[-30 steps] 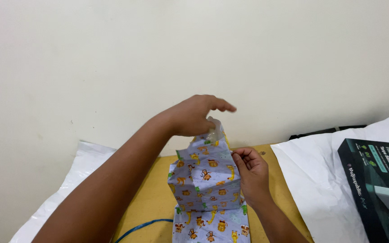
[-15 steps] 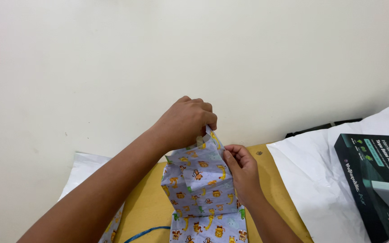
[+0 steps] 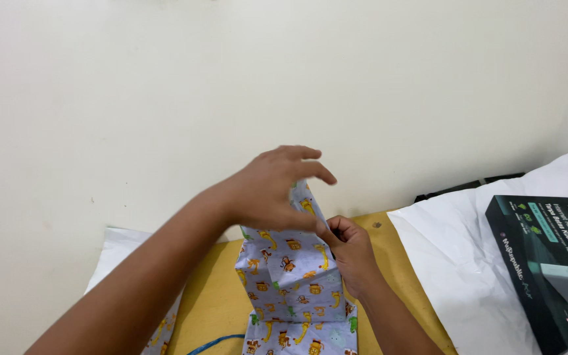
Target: The person wraps a rectangular box with patterned wrapping paper on a yellow table. They fold the paper edges, crease the corners, and secure the folds with clear tape. The wrapped box is placed on the table at the end.
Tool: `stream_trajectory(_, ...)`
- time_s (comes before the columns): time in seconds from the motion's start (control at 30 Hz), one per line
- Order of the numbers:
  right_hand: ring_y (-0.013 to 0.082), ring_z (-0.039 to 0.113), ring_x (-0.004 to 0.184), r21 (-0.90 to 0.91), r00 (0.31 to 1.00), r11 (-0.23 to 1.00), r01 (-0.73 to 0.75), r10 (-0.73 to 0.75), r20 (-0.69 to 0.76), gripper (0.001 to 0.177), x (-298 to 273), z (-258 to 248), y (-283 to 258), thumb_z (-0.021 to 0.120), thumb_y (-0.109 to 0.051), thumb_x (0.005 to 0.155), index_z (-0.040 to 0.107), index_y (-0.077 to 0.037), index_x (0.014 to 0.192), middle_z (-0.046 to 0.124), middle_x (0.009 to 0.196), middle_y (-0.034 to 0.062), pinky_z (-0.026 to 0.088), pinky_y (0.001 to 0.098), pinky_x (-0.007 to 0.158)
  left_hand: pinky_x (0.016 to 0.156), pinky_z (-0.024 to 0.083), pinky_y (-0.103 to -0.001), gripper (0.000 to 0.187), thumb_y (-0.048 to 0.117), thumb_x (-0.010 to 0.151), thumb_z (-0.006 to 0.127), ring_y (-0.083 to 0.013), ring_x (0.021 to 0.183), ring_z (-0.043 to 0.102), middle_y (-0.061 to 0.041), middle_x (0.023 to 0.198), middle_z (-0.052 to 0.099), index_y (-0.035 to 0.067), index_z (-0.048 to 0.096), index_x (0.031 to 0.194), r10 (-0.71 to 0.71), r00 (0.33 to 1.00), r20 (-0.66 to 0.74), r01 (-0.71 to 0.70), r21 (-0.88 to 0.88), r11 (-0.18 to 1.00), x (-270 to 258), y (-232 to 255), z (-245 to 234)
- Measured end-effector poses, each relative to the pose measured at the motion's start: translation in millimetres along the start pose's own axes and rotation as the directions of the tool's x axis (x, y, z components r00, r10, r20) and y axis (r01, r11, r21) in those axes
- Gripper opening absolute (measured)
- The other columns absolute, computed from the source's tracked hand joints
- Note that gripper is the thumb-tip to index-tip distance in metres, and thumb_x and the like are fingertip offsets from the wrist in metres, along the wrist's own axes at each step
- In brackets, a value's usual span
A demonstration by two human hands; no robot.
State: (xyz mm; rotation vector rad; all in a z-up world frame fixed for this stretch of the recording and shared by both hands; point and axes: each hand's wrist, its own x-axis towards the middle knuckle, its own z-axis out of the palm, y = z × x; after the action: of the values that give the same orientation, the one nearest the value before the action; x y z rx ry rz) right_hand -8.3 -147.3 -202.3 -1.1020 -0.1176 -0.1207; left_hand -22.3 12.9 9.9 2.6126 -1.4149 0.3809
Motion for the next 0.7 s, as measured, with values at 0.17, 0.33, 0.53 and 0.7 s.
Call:
stream_trajectory(0.17,0.0036,0.051,0.062,0.027,0.998,0.999,0.046,-0.047,0.041,0.019,1.2,2.2,-2.2,0.077,-0.015,0.091,0.063,-0.005,0.083,0.060,0.072,-0.0025,0.044,0.0233,0.054,0.118,0.012,-0.061,0.068,0.034,0.057,0.091,-0.0289,0.144,0.035,-0.004,0.144,0.057,0.025,0.070,0.121,-0.042,0.973,0.227,-0.043,0.357,0.933,3.6,22.3,18.5)
stream_trajectory(0.33,0.0066,0.057,0.066,0.096,0.997,0.994,-0.042,0.036,0.065,0.015,4.6,-4.4,-2.8,0.071,-0.017,0.093,0.064,-0.005,0.087,0.065,0.078,-0.0001,0.048,0.0244,0.060,0.124,0.012,-0.060,0.038,0.014,0.074,0.077,-0.0235,0.136,0.047,0.001,0.118,0.068,0.025,0.072,0.111,-0.147,0.941,0.304,-0.014,0.470,0.882,6.5,21.9,14.5)
stream_trajectory(0.53,0.0096,0.063,0.077,0.197,0.987,0.979,-0.046,0.014,0.162,0.017,7.7,-14.9,-3.7,0.062,-0.018,0.098,0.067,-0.002,0.101,0.069,0.089,0.0030,0.054,0.0268,0.071,0.124,0.015,-0.059,0.030,0.004,0.076,0.069,-0.0222,0.124,0.056,0.000,0.108,0.070,0.022,0.076,0.098,-0.021,0.972,0.233,-0.088,0.449,0.889,2.5,19.9,14.4)
stream_trajectory(0.7,0.0098,0.066,0.082,0.156,0.986,0.988,-0.009,-0.017,0.164,0.019,8.6,-15.7,0.2,0.067,-0.016,0.096,0.069,0.000,0.106,0.073,0.095,0.0056,0.056,0.0267,0.075,0.121,0.018,-0.058,0.024,0.009,0.072,0.073,-0.0244,0.122,0.056,-0.004,0.107,0.069,0.014,0.076,0.095,0.030,0.976,0.217,-0.137,0.498,0.856,0.2,15.9,13.7)
